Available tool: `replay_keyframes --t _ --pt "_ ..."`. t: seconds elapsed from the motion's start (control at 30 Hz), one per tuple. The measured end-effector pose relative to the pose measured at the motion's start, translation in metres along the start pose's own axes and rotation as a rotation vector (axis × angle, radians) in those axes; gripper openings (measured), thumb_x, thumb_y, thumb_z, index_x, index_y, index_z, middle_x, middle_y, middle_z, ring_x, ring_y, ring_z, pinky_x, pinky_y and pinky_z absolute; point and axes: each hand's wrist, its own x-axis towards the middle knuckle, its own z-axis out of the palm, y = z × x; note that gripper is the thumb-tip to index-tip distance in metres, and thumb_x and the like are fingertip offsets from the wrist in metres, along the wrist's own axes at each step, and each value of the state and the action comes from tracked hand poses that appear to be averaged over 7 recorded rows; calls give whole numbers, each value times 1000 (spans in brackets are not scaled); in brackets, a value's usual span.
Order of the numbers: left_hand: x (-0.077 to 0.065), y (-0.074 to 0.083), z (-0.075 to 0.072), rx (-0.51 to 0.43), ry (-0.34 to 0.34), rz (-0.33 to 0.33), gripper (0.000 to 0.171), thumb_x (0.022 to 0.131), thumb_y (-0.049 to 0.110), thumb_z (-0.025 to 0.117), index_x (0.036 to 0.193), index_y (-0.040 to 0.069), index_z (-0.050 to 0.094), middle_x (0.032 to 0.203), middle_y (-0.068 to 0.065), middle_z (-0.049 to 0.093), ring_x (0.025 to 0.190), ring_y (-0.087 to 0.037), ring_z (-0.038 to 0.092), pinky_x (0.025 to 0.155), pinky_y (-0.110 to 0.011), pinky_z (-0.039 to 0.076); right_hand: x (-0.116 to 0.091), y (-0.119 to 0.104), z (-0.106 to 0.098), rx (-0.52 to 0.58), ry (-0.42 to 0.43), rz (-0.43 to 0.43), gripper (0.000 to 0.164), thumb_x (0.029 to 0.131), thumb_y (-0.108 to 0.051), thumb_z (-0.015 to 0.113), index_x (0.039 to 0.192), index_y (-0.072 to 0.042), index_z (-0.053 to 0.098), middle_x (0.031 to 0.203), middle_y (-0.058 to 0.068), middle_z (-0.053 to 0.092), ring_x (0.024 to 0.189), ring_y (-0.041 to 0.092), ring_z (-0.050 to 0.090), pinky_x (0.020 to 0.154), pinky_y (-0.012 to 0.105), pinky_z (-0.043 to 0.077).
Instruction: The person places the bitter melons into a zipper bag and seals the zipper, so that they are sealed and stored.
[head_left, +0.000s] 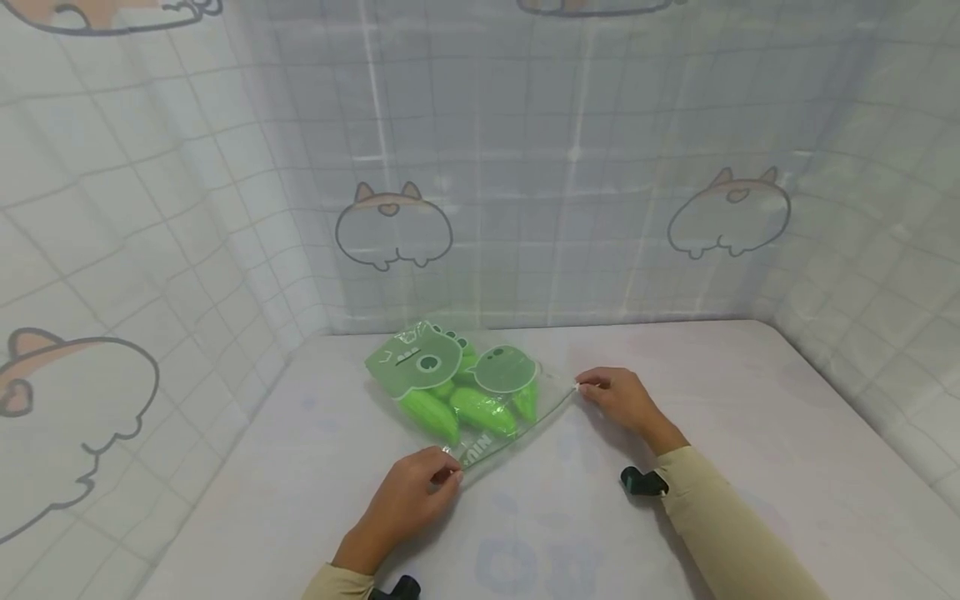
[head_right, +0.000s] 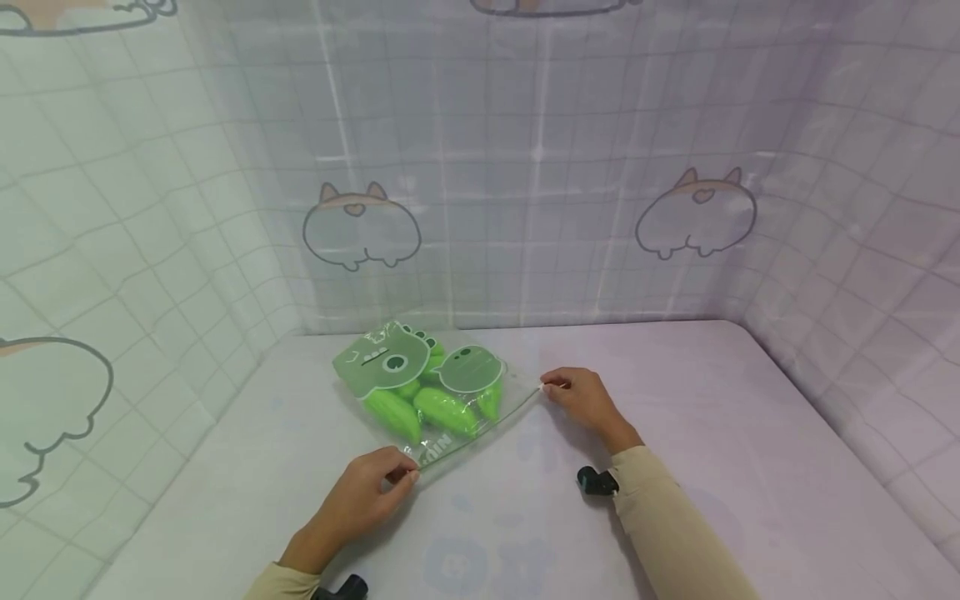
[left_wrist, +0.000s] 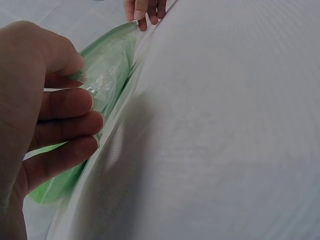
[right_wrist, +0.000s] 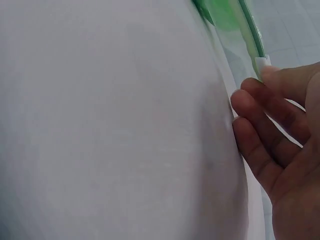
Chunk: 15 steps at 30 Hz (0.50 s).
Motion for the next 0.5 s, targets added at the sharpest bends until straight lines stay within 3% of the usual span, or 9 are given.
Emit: replay_keyframes --t 0.27,0.5 --pt "3 2 -2 30 17 9 9 85 15 77 84 21 70 81 17 61 75 3 57 67 -23 51 -7 7 -7 40 9 44 29 99 -24 64 124 -11 71 115 5 71 106 25 63 94 49 48" --pt "10 0 -10 189 51 -7 14 90 26 74 78 24 67 76 17 57 67 2 50 58 -23 45 -24 13 -28 -19 13 48 31 101 -25 61 125 -9 69 119 8 68 109 27 62 95 52 48"
